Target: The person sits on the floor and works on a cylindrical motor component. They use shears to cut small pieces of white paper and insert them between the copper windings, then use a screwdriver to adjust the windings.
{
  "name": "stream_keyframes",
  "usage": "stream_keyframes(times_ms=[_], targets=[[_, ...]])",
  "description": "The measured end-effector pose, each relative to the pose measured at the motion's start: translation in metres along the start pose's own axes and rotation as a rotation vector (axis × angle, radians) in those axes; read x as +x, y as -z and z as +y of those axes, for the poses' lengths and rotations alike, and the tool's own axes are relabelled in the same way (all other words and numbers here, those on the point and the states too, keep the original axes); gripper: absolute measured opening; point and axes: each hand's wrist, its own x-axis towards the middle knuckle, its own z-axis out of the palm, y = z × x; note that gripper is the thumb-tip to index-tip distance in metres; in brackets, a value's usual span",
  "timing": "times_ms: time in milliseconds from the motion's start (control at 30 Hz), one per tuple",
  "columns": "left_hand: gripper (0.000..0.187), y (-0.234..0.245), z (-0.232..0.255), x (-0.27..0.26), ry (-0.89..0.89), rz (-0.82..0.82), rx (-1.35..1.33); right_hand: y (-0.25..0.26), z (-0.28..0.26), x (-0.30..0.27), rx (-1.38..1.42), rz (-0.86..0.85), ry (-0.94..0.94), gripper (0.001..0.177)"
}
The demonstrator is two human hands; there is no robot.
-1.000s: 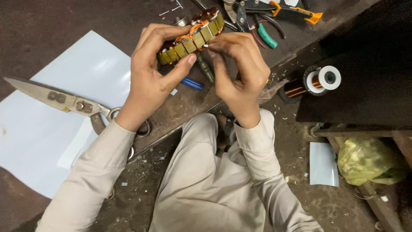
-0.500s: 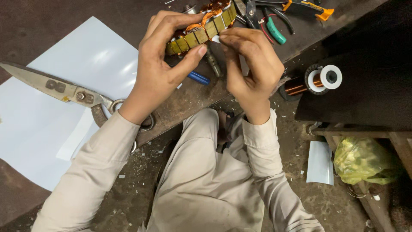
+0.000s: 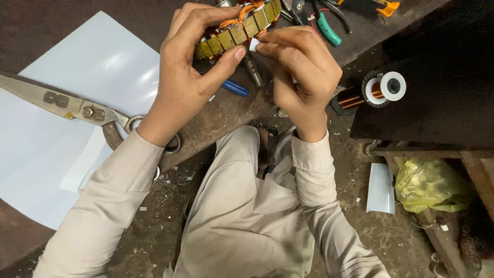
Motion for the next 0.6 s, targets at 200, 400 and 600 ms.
stream_keyframes(times_ms=[200,400,600], targets=[[0.031,0.002,-0.002,-0.002,-0.01,-0.004,0.01,-0.01,-0.007,-0.002,-0.154,0.047,0.07,0.029],[0.032,0.001,-0.004,-0.001,-0.014,-0.01,-0.004,-0.019,-0.013,-0.006,-0.236,0.104,0.082,0.02],[0.031,0.001,-0.001,0.001,-0.065,0.017,-0.005,-0.026,-0.015,-0.01,-0.303,0.133,0.115,0.017]])
